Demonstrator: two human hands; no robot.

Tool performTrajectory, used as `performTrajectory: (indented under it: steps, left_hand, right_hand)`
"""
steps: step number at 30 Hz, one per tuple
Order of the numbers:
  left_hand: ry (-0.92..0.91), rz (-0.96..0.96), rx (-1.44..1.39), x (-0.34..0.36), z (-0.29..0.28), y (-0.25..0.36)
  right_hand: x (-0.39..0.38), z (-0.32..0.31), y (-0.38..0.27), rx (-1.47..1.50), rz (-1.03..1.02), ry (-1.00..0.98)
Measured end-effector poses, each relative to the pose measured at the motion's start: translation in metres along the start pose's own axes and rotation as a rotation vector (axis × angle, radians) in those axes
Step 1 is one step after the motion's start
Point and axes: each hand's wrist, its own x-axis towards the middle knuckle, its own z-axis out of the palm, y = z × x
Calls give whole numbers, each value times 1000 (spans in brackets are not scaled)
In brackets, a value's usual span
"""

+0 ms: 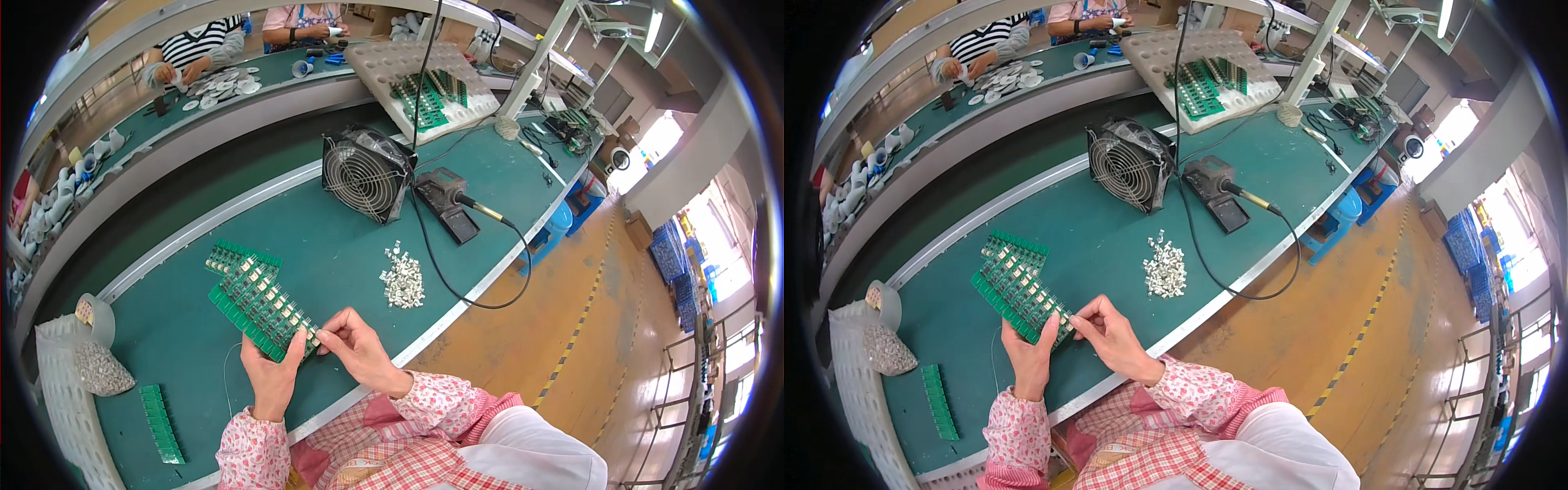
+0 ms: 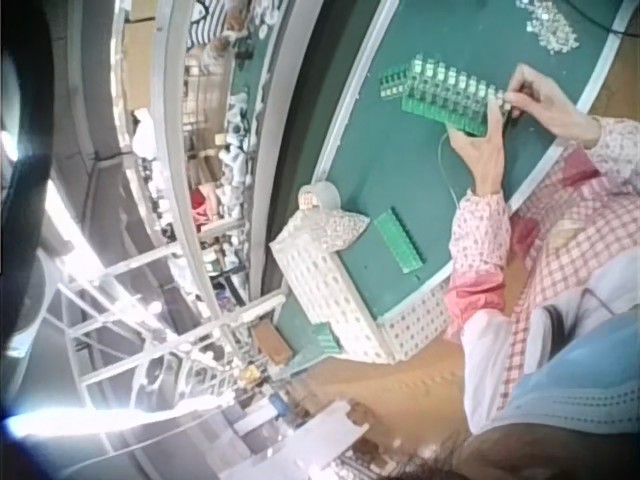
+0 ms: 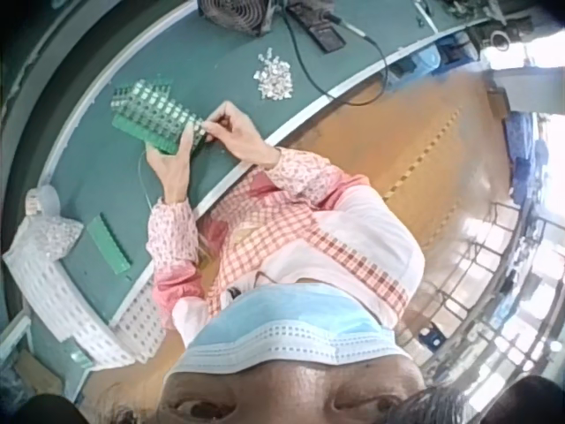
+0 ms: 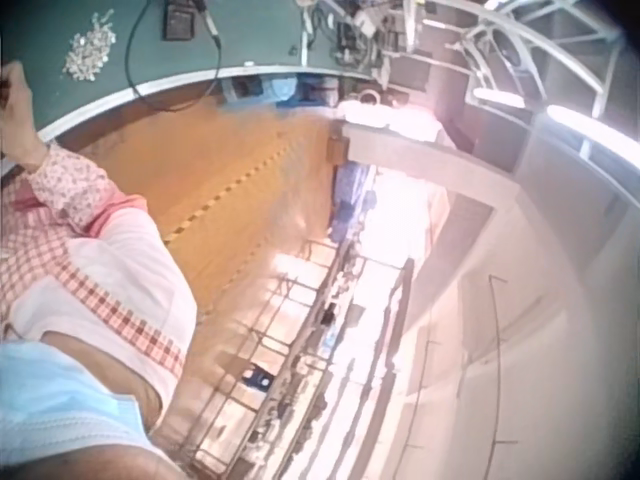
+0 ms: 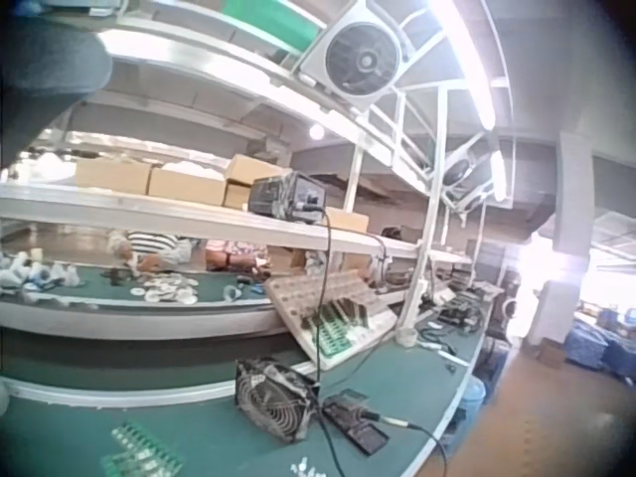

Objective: The person solders components on a circuit board with a soldering iron, inserts small electronic components into the board by hand, and solders the components into place using the soldering iron.

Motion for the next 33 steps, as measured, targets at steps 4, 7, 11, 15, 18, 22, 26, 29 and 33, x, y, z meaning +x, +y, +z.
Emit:
performTrajectory:
  steps: [4,7,11,15,18,22,26,29,33]
  left_hand:
    - [18,-5,-17,2,-2,-1]
    - [51,-4,-165,4,0,2]
    - [-18,-117,-333,6,-3,-2]
    - [-112,-162,-406,9,-9,-7]
    - [-180,-208,-411,7,-11,-5]
    - [-353,-181,79,8,-40,-8]
    - [-39,-217,591,-18,-97,10]
    - [194,110,881,-36,-98,35]
    - [-21,492,1098,-32,-60,60]
  right_hand:
    - [5,2,-1,112,68,-19]
    - [2,4,-8,177,194,-72]
    - [-3,8,-14,141,181,-88]
    - [-5,11,-19,91,131,-38]
    - [-10,10,-18,63,5,66]
    - [-11,-6,-30,-280,-243,140]
    - [-12,-31,-38,-675,-478,31]
    - [-12,-39,-30,-739,-522,-69]
    - [-13,-41,-20,-803,-529,-196]
